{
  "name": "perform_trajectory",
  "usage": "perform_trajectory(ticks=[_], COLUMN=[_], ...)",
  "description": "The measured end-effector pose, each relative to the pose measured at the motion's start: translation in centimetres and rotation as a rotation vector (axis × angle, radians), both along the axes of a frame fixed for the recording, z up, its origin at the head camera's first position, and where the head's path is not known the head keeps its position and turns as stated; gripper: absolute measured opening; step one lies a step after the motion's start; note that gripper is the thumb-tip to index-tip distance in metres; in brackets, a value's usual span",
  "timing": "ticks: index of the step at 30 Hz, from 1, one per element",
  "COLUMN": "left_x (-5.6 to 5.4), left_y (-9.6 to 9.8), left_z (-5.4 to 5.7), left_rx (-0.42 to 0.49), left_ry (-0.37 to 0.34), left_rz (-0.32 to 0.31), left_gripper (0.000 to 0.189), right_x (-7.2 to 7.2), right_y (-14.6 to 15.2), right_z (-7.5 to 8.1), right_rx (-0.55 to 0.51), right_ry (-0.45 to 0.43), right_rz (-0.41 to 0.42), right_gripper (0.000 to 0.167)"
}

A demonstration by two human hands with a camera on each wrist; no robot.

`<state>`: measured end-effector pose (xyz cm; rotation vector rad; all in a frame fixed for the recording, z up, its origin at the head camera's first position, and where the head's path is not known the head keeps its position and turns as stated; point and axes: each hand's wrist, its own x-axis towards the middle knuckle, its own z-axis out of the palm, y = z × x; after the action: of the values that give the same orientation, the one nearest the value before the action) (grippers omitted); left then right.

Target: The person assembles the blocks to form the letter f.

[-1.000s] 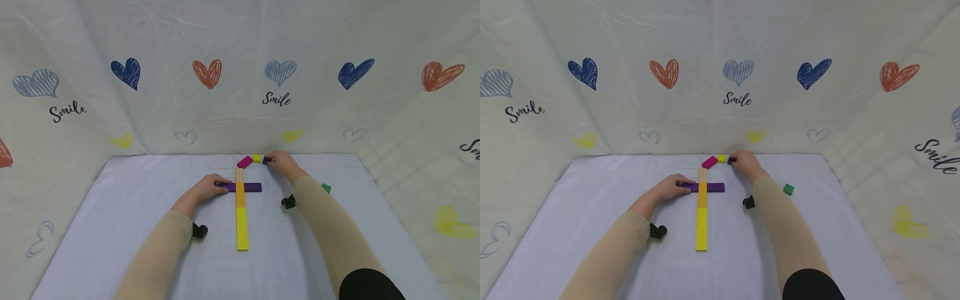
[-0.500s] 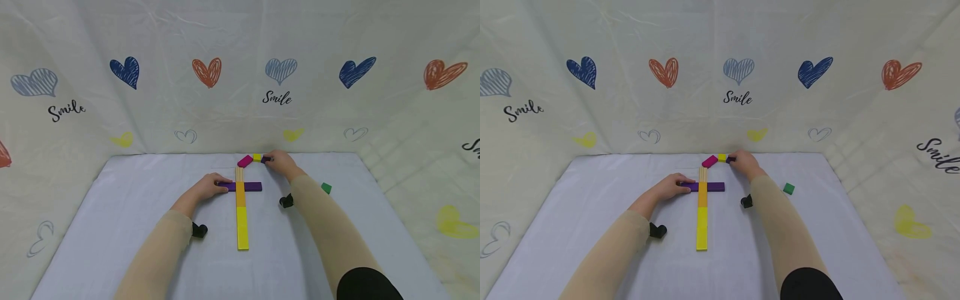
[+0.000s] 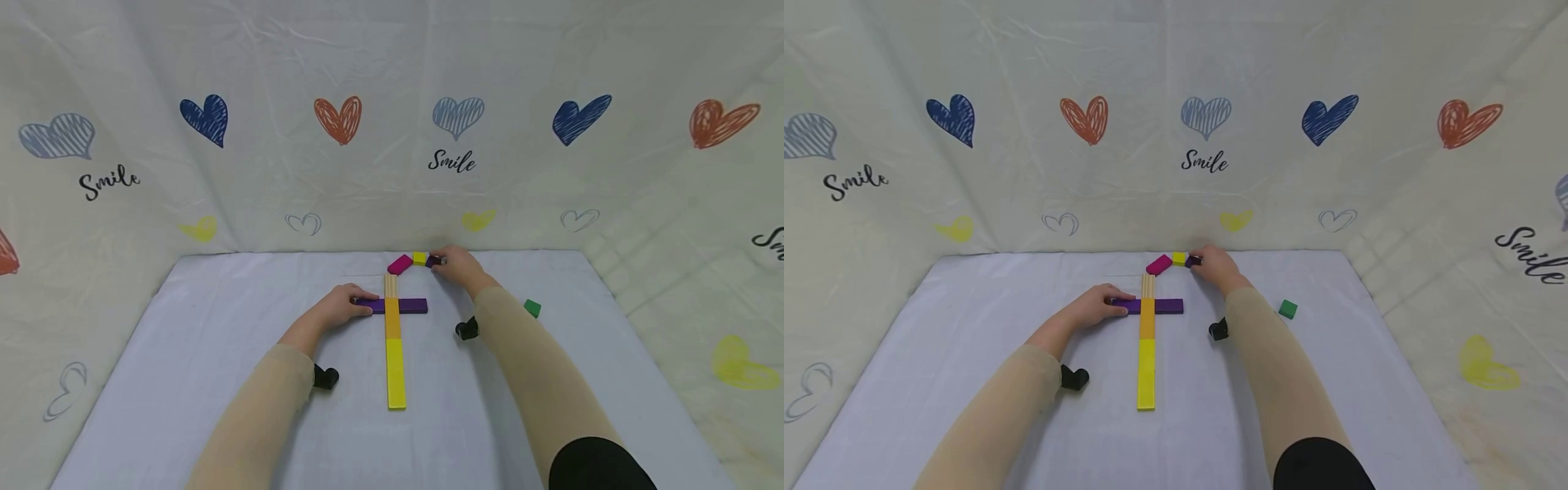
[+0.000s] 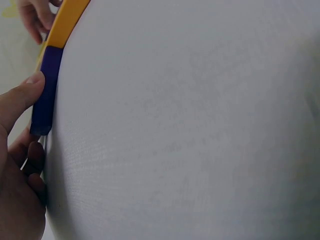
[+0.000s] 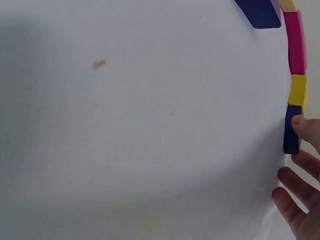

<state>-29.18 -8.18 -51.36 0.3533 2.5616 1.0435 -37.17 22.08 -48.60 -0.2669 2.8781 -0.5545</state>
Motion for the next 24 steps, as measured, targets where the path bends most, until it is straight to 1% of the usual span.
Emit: perform_trajectory(ticks=[9,13,19,24], left_x=[0.2,0.3,0.4,0.4], left_y=[0.1,0.1,0.2,0.2], left_z=[0.2,0.3,0.2,0.2], left_rx=[-0.014,-0.005,-0.006,-0.008], left_ry=[-0.006,-0.005,-0.015,-0.019], left_rz=[0.008,0.008,0.015,0.023], left_gripper=[0.030,0.029,0.029,0.029], right_x=[0.6,0.9,1.5,2.7], right_y=[0.2,0.5,2.0,3.3], right_z=[0.6,1.0,1.6,2.2], right_rx=[-0.028,-0.041,-0.053,-0.020], right_ry=[0.012,0.014,0.049,0.075], right_rz=[-0.024,-0.037,0.000,0.021], right_gripper=[0.044,0.044,0.042,0.042])
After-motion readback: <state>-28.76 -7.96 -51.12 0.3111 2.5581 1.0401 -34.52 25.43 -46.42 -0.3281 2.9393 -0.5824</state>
